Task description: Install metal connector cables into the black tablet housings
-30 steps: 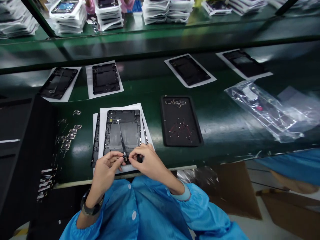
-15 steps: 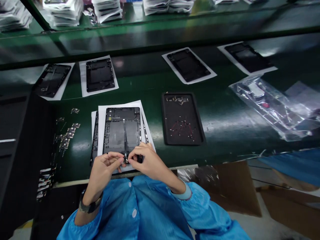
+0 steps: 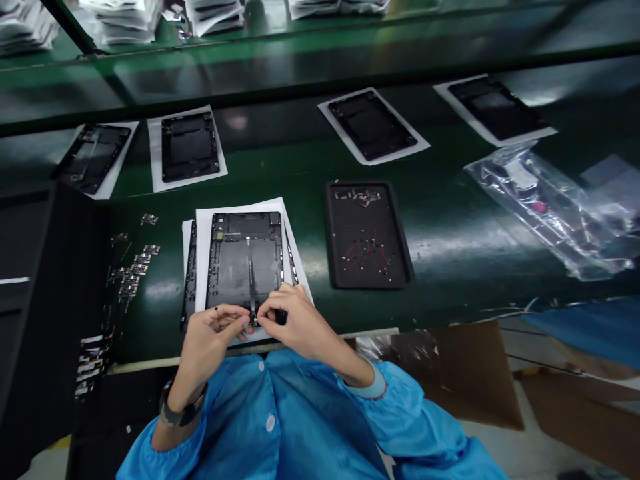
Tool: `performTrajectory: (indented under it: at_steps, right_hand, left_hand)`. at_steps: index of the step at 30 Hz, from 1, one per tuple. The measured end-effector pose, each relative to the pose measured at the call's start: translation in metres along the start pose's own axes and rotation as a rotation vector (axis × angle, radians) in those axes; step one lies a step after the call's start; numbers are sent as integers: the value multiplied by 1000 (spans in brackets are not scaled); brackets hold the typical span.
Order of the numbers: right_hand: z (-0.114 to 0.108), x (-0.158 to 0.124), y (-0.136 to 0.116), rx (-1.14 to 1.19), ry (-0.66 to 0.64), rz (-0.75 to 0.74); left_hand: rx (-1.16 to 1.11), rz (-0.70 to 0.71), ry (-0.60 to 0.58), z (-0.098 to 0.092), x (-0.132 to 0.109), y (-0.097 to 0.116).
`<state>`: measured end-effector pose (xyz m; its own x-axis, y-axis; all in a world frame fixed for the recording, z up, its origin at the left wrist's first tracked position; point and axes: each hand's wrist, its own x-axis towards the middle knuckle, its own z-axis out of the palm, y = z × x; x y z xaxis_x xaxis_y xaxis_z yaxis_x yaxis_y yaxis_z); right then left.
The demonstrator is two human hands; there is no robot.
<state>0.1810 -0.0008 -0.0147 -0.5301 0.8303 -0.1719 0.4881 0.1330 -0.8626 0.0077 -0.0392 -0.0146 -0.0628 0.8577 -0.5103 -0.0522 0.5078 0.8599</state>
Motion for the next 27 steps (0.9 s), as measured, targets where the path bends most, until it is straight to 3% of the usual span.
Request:
performTrajectory:
  at_steps: [14, 27]
  right_hand:
    - [-7, 3, 1, 97, -98, 59]
    - [-4, 6, 2, 115, -87, 91]
  left_hand:
    - [27, -21, -78, -3, 2, 3]
    - [38, -32, -78, -4, 2, 0]
